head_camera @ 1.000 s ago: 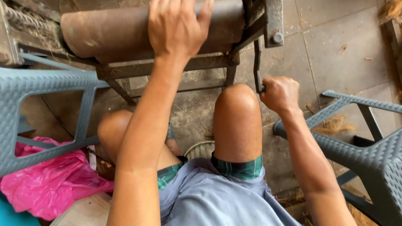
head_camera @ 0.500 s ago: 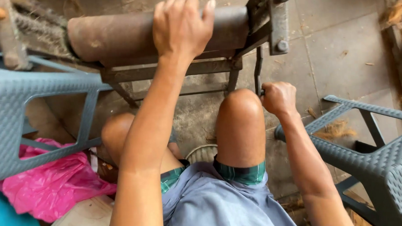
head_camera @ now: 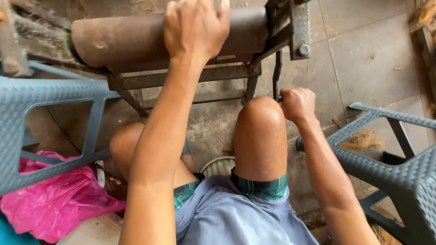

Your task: Pressing and cutting coconut fiber shapes to assemble a hat

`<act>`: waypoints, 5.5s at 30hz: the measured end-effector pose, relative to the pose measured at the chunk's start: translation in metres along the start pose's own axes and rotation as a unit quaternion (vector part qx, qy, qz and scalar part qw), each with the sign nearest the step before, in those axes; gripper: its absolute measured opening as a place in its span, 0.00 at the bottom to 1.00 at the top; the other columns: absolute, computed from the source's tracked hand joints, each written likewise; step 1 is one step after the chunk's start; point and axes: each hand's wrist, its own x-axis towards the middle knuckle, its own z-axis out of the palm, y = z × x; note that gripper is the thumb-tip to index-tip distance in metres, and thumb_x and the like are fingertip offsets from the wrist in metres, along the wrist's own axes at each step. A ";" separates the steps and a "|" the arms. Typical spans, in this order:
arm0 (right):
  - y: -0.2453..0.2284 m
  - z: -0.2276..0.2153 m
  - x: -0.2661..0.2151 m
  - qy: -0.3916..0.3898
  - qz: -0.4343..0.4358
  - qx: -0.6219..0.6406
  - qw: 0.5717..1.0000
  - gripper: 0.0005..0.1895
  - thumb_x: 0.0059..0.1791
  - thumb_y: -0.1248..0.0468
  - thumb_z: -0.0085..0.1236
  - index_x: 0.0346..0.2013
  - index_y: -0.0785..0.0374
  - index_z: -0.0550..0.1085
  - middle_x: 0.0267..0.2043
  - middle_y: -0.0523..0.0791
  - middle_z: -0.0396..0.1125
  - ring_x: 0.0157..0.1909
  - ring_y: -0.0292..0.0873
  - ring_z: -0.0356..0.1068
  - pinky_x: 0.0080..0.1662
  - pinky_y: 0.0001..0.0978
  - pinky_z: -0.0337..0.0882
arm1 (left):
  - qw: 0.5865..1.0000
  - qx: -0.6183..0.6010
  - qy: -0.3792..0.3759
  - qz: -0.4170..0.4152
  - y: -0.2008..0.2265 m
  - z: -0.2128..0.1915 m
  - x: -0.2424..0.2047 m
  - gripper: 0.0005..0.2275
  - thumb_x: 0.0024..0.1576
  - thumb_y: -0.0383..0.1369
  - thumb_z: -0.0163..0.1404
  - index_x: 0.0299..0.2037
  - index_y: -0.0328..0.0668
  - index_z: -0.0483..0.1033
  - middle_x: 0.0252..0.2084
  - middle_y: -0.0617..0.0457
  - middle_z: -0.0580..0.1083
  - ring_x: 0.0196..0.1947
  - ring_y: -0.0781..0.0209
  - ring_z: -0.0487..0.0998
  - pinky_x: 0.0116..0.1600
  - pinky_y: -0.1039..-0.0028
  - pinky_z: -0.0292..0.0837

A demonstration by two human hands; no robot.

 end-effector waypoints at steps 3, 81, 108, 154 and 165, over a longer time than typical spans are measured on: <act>0.007 0.018 0.022 0.114 -0.035 0.042 0.992 0.08 0.27 0.70 0.44 0.09 0.53 0.59 0.09 0.38 0.47 0.18 0.38 0.41 0.20 0.35 0.45 | 0.991 -0.031 -0.127 -0.042 0.001 -0.002 0.017 0.22 0.61 0.45 0.37 0.28 0.37 0.80 0.28 0.39 0.78 0.28 0.42 0.78 0.42 0.50 0.66; 0.016 0.087 0.080 0.051 -0.033 0.046 0.997 0.04 0.37 0.63 0.59 0.19 0.49 0.73 0.18 0.40 0.67 0.23 0.44 0.66 0.23 0.38 0.62 | 0.924 -0.039 -0.345 -0.159 0.000 -0.016 0.047 0.17 0.56 0.39 0.33 0.18 0.44 0.65 0.22 0.47 0.70 0.24 0.49 0.72 0.34 0.53 0.69; 0.044 -0.167 0.158 0.002 -0.026 0.338 0.941 0.17 0.49 0.61 0.57 0.52 0.61 0.75 0.53 0.47 0.72 0.54 0.47 0.68 0.51 0.41 0.66 | 0.985 -0.032 -0.139 0.102 -0.007 -0.032 0.027 0.27 0.66 0.52 0.20 0.31 0.43 0.67 0.25 0.50 0.66 0.24 0.54 0.66 0.34 0.64 0.61; 0.003 -0.282 0.204 -0.231 -0.076 0.237 0.941 0.08 0.48 0.61 0.58 0.41 0.53 0.77 0.38 0.46 0.75 0.44 0.54 0.75 0.48 0.47 0.73 | 0.979 -0.124 -0.154 -0.051 0.006 -0.004 0.028 0.27 0.61 0.54 0.33 0.42 0.35 0.74 0.33 0.43 0.69 0.38 0.47 0.74 0.52 0.57 0.68; -0.032 -0.128 0.345 -0.181 -0.179 0.133 0.958 0.05 0.50 0.56 0.57 0.40 0.44 0.76 0.37 0.40 0.73 0.39 0.53 0.75 0.42 0.48 0.76 | 0.961 -0.062 -0.193 -0.188 0.016 0.003 0.024 0.18 0.52 0.50 0.47 0.32 0.42 0.74 0.30 0.49 0.72 0.40 0.52 0.76 0.57 0.57 0.66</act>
